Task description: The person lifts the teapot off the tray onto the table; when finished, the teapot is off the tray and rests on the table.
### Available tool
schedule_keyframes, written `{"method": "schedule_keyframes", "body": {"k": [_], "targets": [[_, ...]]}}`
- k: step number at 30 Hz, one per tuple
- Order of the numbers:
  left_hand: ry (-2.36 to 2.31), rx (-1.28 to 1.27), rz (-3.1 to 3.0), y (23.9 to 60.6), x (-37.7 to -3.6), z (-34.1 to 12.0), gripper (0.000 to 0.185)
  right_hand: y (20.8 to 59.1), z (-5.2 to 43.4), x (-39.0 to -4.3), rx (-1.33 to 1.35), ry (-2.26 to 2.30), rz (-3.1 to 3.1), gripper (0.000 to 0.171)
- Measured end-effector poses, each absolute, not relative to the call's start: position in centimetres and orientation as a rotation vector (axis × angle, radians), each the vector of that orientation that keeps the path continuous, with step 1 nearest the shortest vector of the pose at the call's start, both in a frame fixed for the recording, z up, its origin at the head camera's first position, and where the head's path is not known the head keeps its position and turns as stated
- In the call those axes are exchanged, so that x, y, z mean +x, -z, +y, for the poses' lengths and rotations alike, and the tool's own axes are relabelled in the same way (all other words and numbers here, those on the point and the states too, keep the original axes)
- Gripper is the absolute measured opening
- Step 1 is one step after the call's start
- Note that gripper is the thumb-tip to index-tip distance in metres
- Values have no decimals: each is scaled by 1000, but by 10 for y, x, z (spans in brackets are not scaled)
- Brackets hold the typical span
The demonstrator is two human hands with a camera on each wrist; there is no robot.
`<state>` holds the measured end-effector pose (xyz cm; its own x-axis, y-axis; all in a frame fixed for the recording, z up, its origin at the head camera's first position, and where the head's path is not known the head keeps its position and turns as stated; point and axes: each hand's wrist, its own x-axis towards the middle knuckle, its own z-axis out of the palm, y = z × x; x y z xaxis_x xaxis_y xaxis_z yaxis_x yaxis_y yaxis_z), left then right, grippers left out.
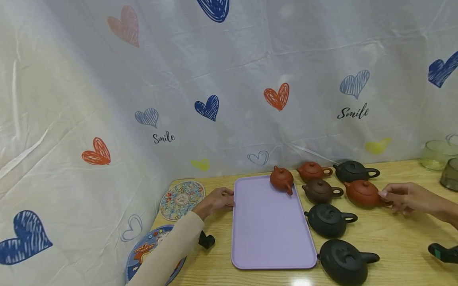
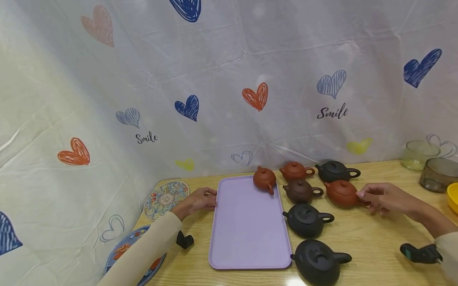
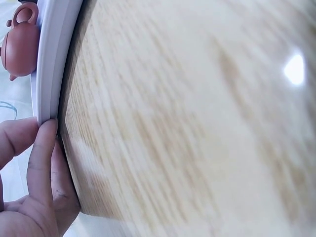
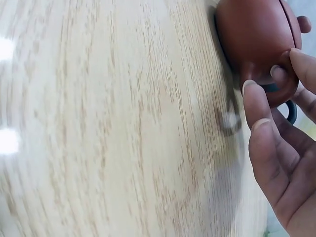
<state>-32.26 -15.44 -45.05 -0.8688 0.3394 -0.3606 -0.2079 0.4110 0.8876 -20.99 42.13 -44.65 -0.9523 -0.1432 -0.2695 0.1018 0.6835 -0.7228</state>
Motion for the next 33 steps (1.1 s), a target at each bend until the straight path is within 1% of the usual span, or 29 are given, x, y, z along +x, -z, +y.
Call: {"method": "schedule_keyframes", "body": {"k": [7, 13, 18, 22, 27, 33], "targets": [[-1476, 112, 2175, 450, -322, -153, 51, 438, 420, -209, 15, 1048, 2792, 51], [-1473, 104, 2178, 449, -321, -152, 51, 407, 401, -214, -23, 1063, 2888, 51], [-1465, 110, 2185, 447, -319, -153, 51, 382, 360, -224, -129, 1149, 2818, 44], [-1470, 110, 2183, 446, -319, -154, 51, 372, 320, -240, -177, 1210, 2719, 43], [-1485, 96, 2173, 448, -319, -154, 51, 368, 274, -261, -203, 1224, 2645, 42], [-1485, 99, 2190, 449, -320, -153, 50, 374, 230, -284, -192, 1158, 2630, 35]]}}
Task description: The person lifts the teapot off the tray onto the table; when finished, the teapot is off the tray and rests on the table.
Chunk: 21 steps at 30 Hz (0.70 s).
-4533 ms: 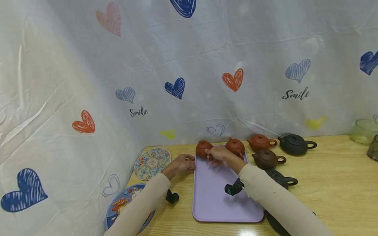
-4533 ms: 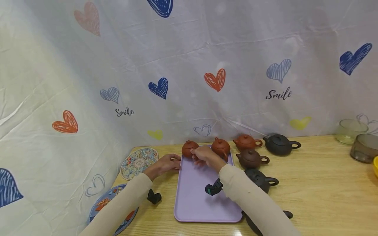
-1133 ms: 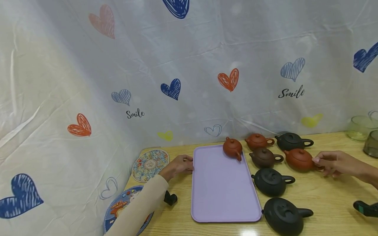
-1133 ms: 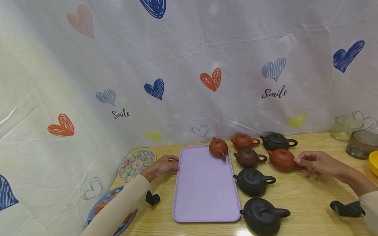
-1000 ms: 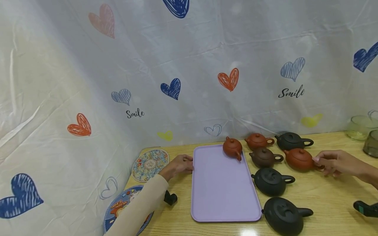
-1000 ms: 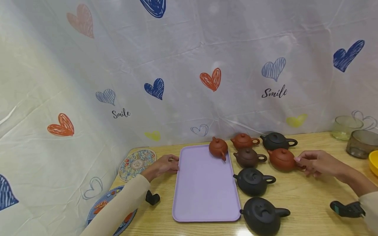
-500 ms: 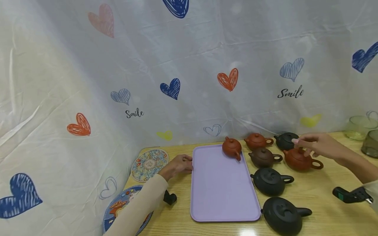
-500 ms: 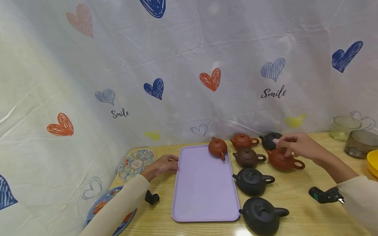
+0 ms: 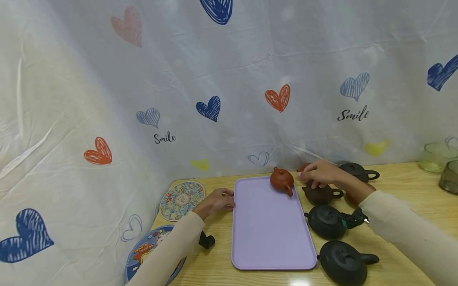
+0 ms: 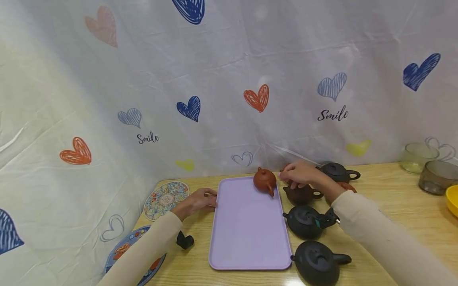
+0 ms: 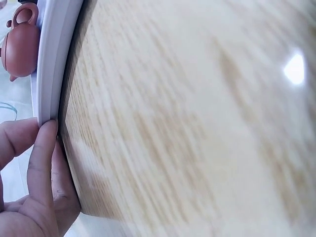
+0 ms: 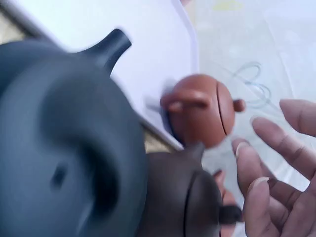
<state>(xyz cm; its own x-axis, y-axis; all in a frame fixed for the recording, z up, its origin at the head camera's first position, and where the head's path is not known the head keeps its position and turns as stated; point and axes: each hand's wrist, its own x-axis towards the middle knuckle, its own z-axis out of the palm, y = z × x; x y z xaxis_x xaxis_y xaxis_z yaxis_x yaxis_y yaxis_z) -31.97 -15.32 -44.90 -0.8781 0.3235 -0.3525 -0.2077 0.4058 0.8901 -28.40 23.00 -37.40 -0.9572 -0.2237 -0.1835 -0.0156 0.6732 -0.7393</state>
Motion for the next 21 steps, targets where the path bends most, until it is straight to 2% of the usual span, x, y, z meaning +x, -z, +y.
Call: {"method": "schedule_keyframes", "body": {"k": [8, 21], "targets": [[-1469, 113, 2225, 451, -320, -152, 48, 384, 201, -302, -161, 1064, 2609, 35], [-1471, 103, 2217, 450, -321, -152, 49, 387, 180, -309, -52, 1024, 2567, 25]]}}
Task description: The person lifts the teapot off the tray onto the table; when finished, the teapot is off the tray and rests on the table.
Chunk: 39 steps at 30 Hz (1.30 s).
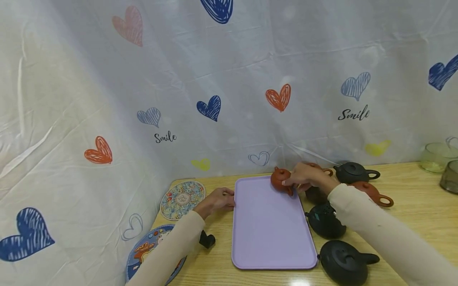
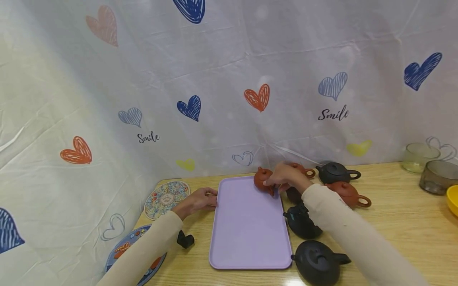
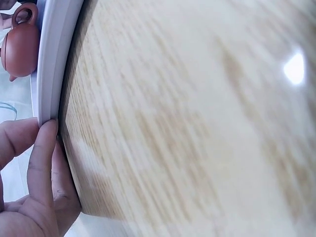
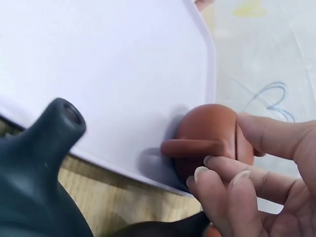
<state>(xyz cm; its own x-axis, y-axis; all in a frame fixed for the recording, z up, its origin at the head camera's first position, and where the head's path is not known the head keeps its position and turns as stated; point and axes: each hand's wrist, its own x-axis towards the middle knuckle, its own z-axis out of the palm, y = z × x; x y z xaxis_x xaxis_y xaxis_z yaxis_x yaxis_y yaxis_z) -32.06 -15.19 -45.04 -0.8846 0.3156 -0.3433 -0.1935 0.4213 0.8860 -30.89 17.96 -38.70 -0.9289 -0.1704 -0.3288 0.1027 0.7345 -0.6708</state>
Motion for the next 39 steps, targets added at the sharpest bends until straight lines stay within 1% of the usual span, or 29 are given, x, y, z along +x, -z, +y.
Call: {"method": "schedule_keyframes", "body": {"k": [6, 10, 12, 19, 27, 34, 39], "targets": [[-1464, 94, 2228, 450, -321, -150, 48, 389, 172, -310, -8, 893, 2649, 28], [-1462, 87, 2223, 450, -321, -150, 48, 388, 168, -308, -68, 777, 2708, 30], [-1464, 85, 2218, 450, -321, -151, 48, 389, 168, -308, -109, 766, 2715, 28], [-1446, 101, 2214, 450, -321, -152, 49, 391, 168, -305, -113, 940, 2631, 15], [-1431, 98, 2222, 449, -321, -153, 50, 393, 165, -303, -144, 938, 2638, 25], [-1440, 105, 2216, 448, -320, -153, 51, 399, 164, -305, -113, 1038, 2615, 26], [-1445, 106, 2210, 448, -320, -153, 52, 400, 167, -305, -129, 1245, 2556, 26]]}}
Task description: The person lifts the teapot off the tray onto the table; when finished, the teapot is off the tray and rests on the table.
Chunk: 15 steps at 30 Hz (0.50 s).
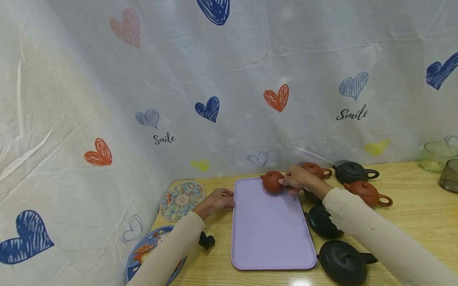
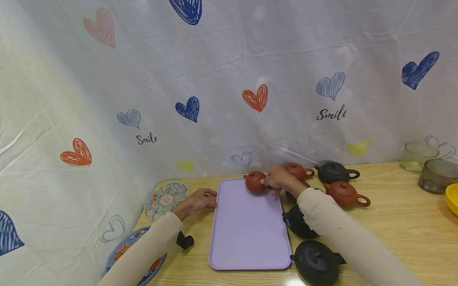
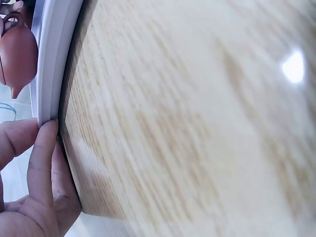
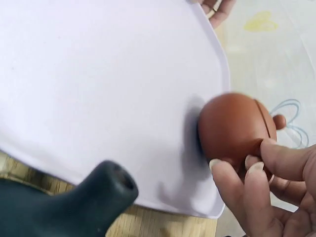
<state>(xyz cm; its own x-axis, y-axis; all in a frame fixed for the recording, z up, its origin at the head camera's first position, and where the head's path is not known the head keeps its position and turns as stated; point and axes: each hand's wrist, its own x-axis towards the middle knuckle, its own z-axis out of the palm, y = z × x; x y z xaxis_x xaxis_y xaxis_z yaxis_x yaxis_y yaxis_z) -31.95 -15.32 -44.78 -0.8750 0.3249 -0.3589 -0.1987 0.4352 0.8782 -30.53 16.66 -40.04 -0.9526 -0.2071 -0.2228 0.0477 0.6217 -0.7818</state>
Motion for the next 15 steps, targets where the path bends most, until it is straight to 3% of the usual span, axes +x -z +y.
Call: {"method": "schedule_keyframes", "body": {"k": [15], "targets": [[-1453, 105, 2223, 450, -320, -151, 50, 378, 180, -291, -199, 1342, 2493, 26]]}}
